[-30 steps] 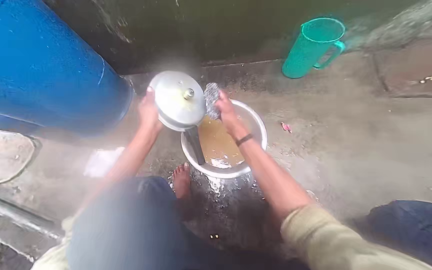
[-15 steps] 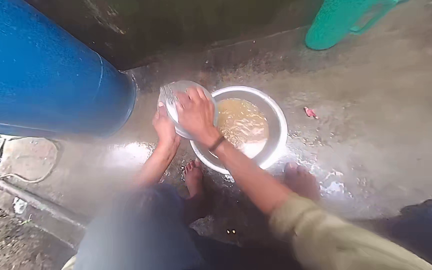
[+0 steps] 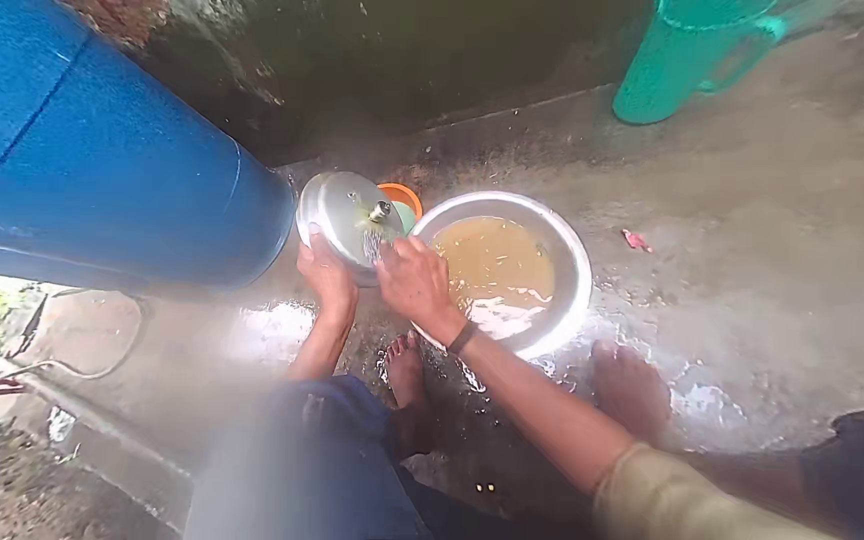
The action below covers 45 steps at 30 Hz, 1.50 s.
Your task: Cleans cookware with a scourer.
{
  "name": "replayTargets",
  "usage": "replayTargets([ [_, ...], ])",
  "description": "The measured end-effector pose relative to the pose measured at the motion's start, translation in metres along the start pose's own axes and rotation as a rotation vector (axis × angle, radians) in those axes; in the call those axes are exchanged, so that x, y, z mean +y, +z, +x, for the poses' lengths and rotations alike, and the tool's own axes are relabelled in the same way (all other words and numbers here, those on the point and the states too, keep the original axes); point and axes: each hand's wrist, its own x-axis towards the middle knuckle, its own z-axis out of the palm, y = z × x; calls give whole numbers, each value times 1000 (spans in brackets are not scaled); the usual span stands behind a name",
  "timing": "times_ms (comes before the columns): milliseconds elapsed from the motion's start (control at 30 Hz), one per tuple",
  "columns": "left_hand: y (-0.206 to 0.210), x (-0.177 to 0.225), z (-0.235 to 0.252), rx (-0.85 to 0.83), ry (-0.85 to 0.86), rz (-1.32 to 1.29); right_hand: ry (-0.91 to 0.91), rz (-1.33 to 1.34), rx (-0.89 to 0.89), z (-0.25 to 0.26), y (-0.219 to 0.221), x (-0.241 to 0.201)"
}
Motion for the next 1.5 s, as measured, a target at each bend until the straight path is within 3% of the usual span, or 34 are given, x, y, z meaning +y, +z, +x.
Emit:
replayTargets([
  [133, -5, 7, -10, -74, -27, -33, -85, 22, 19, 62, -5, -9],
  [200, -3, 8, -9, -60, -33, -46, -49, -18, -70, 81, -6, -14],
  [267, -8, 8, -8, -37, -14, -27, -17, 37, -123, 52, -11, -17],
  [367, -12, 9, 5, -13, 56, -23, -52, 59, 79, 7, 6, -14],
  [433, -16, 8, 0, -48, 82, 10, -63, 102, 91, 7, 6, -15],
  [600, -9, 8, -9, -67, 13, -2, 18, 14, -70, 89, -2, -14],
  [733, -8, 9, -1, -23, 32, -56, -46, 56, 35, 18, -1, -8],
  [800, -13, 11, -3, -35, 8, -76, 13, 111, 96, -8, 6, 1],
  [967, -13, 12, -7, -48, 10, -123, 257, 293, -7, 30, -3, 24],
  [1167, -13, 16, -4, -50, 55, -131, 111, 240, 12, 14, -1, 15],
  [1267, -16, 12, -13, -116, 44, -82, 251, 241, -134, 37, 8, 36],
  [1333, -14, 13, -15, -136, 27, -84, 292, 245, -100, 58, 11, 48],
  [1500, -7, 13, -12, -116, 25, -118, 182, 340, 56, -1, -7, 18],
])
